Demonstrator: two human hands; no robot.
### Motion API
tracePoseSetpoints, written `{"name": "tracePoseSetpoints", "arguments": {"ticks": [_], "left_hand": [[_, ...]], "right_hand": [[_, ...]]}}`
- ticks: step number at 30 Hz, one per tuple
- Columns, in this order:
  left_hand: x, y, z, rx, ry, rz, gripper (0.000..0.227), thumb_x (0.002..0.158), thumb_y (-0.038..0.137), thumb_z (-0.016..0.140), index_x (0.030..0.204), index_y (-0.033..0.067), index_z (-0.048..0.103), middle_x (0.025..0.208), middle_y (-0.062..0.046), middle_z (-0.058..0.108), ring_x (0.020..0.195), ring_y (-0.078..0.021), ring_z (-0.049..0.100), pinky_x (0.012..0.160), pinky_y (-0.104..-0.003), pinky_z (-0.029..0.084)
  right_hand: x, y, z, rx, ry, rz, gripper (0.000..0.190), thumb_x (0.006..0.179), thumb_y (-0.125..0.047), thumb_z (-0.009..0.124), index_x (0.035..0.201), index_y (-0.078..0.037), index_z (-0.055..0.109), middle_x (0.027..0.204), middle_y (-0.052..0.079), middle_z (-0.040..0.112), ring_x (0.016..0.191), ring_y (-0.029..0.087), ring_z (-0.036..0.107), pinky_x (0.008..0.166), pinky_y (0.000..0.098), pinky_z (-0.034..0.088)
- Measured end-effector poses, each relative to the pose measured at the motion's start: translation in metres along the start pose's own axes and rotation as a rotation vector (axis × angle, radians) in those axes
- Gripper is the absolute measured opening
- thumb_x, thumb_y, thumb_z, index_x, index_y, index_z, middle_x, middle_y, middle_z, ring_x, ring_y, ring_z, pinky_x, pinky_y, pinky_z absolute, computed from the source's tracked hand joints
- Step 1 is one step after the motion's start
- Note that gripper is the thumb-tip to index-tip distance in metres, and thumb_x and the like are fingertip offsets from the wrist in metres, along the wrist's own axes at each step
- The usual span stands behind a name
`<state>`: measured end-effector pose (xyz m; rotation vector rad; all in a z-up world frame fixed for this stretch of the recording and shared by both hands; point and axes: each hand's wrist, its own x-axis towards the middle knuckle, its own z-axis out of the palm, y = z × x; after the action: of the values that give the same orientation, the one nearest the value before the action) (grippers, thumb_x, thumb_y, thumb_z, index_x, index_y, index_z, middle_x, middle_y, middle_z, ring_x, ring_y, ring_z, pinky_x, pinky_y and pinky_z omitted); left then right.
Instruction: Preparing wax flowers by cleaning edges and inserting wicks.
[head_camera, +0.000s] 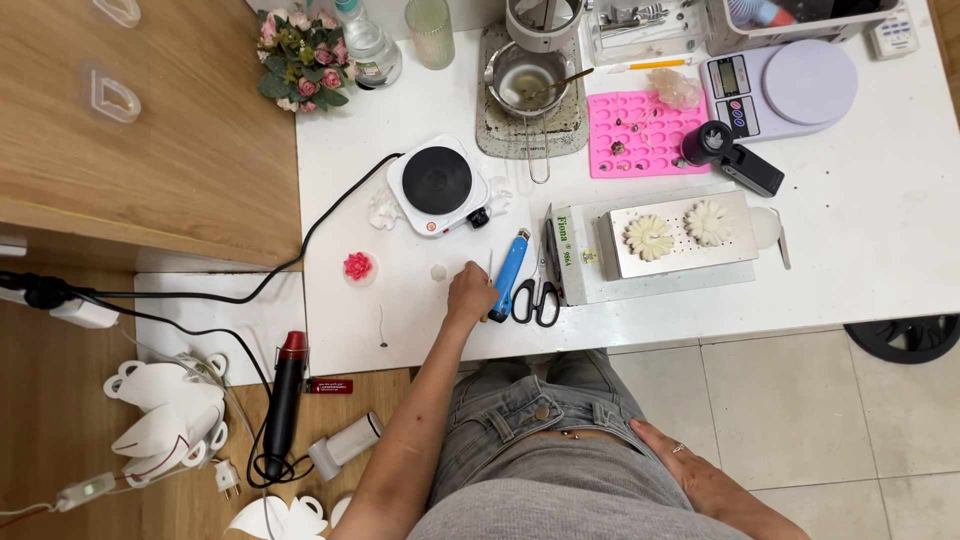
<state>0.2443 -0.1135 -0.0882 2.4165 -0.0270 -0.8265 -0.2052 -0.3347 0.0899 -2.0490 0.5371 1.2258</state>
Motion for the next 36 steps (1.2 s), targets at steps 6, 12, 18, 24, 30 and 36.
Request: {"name": "tracePoseSetpoints", "arguments": {"ticks": [6,12,18,24,30,36], "left_hand": [[-0.041,0.022,-0.033,-0.251,0.06,0.074,0.048,0.078,0.011,0.082,0.118,0.0029,0.055,0.093,-0.014,0.072,0.086,-0.027,0.073,0.078,-0.038,0.057],[-0.103,0.089,-0.036,-1.005,-0.341,0.401,0.029,0.087,0.016,0.081,0.104,0.0044,0.061,0.087,-0.006,0.068,0.075,-0.0113,0.07,0.064,-0.026,0.057],[-0.154,0.192,-0.018,-1.181,-0.481,0.504,0.023,0.096,0.025,0.076,0.102,0.0051,0.066,0.087,-0.004,0.071,0.072,-0.0088,0.065,0.063,-0.022,0.052],[-0.15,0.246,0.017,-1.098,-0.491,0.535,0.036,0.097,0.04,0.073,0.105,0.0045,0.07,0.089,-0.003,0.072,0.079,-0.0095,0.064,0.068,-0.023,0.05],[-0.129,0.278,0.002,-0.224,0.172,0.821,0.067,0.078,0.05,0.084,0.126,0.0066,0.066,0.129,-0.012,0.066,0.126,-0.0259,0.059,0.108,-0.044,0.044],[-0.113,0.282,0.043,0.098,0.296,0.646,0.094,0.061,0.053,0.088,0.138,0.0097,0.057,0.145,-0.013,0.05,0.139,-0.0335,0.038,0.115,-0.07,0.011]], "right_hand": [[0.001,-0.1,-0.099,-0.107,-0.004,0.011,0.096,0.086,-0.028,0.074,0.163,-0.035,0.018,0.166,-0.002,0.038,0.148,0.02,0.04,0.119,0.0374,0.036],[-0.015,-0.239,-0.194,-0.019,0.434,0.005,0.094,0.088,-0.023,0.08,0.166,-0.03,0.028,0.149,-0.001,0.064,0.1,0.029,0.072,0.085,0.0387,0.063],[0.023,-0.191,-0.191,0.311,1.029,-0.705,0.068,0.08,-0.008,0.08,0.143,-0.004,0.055,0.128,0.015,0.071,0.111,0.021,0.072,0.076,0.0318,0.06],[0.046,-0.119,-0.239,0.706,0.94,-0.968,0.029,0.1,0.001,0.072,0.128,0.002,0.068,0.117,0.018,0.069,0.114,0.024,0.067,0.1,0.0364,0.058],[0.068,-0.068,-0.322,1.19,0.882,-1.07,0.017,0.122,-0.02,0.051,0.127,-0.004,0.055,0.105,0.012,0.067,0.092,0.017,0.066,0.098,0.0386,0.057],[0.147,-0.034,-0.347,1.367,0.533,-0.883,0.015,0.117,-0.023,0.053,0.119,-0.008,0.052,0.096,0.007,0.061,0.086,0.015,0.063,0.096,0.0514,0.062]]}}
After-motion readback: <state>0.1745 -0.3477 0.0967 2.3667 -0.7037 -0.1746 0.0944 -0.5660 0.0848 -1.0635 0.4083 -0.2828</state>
